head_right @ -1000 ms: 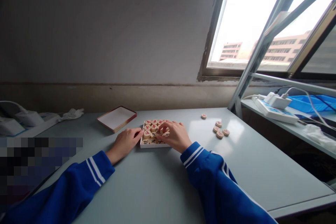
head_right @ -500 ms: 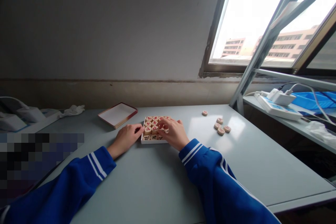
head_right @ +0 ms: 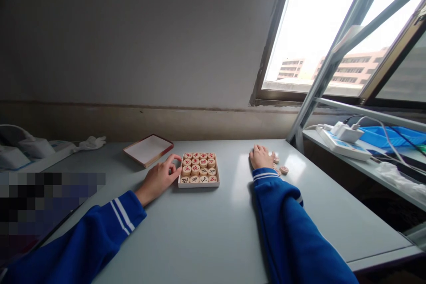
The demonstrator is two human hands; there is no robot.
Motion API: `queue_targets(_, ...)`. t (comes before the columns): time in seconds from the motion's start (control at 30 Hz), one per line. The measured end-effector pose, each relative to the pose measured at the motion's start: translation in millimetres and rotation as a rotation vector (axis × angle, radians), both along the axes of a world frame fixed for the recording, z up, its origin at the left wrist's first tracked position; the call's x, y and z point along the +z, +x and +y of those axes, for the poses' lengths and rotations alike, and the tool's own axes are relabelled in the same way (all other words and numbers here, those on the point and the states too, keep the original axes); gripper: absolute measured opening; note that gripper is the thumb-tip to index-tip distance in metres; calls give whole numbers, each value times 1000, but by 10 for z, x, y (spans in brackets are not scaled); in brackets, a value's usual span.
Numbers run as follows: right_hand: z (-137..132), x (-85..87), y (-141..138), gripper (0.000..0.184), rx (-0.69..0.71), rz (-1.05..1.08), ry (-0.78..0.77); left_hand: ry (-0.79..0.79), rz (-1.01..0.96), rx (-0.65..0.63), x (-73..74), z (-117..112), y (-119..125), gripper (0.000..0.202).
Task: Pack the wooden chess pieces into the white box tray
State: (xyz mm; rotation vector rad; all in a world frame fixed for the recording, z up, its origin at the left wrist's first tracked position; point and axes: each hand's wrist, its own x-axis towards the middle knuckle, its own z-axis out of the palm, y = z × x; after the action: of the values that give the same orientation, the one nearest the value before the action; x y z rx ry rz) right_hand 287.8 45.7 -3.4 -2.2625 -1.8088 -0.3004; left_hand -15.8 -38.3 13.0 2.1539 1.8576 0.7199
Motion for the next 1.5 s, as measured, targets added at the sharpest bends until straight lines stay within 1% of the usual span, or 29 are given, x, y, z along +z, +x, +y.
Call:
queue_targets(0.1,12,17,28,30,71,28,22,-1,15,-3,-3,4,-2,19)
queue_targets(0.17,-3,51,6,25,157,106,39,2,23,-4,-1,2,-1,19)
queue_targets(0.23,-47,105,-68,23,308,259,35,1,28,-9,5,-5,1,20)
queue_targets(0.3,-130,173,-205,24,515,431,34,-3,36,-18,11,-12,3,20)
queue_targets(0.37,-245,244,-390,25,712,537,39,-5,47,-23,14,-16,6,19)
queue_targets(0.43,-370,299,-588,23,870,546,26,-5,56,-22,8,-13,7,19)
queue_targets(0.5,-474,320,-756,20,990,516,4,0,58,-23,-4,-5,7,19)
queue_targets(0.57,-543,307,-872,17,1056,498,-12,11,60,-27,-17,1,5,19)
queue_targets(0.63,-578,273,-936,16,1073,495,-11,21,69,-30,-24,4,3,18)
queue_targets(0.8,-597,201,-981,22,1050,516,78,14,66,-31,-23,1,2,19)
queue_targets(1.03,-603,148,-1001,14,1038,499,106,37,123,-28,-50,11,-9,15)
queue_targets(1.13,-616,207,-985,16,1059,445,121,48,128,-37,-57,11,-15,15)
queue_targets(1.2,-618,304,-931,18,1014,350,163,43,119,-33,-53,7,-16,15)
queue_targets(1.23,-611,360,-882,18,951,283,200,39,113,-30,-48,4,-15,15)
queue_targets(1.27,-596,412,-818,19,858,208,243,37,108,-28,-43,2,-13,14)
queue_targets(1.33,-545,480,-643,22,608,57,304,36,102,-29,-31,-4,-8,13)
queue_targets(1.37,-511,487,-537,24,466,-12,304,36,103,-31,-26,-7,-5,12)
queue_targets(1.43,-434,446,-305,29,194,-120,220,35,116,-32,-20,-11,-1,11)
queue_targets(1.5,-361,358,-80,30,-28,-160,54,33,144,-26,-17,-15,2,13)
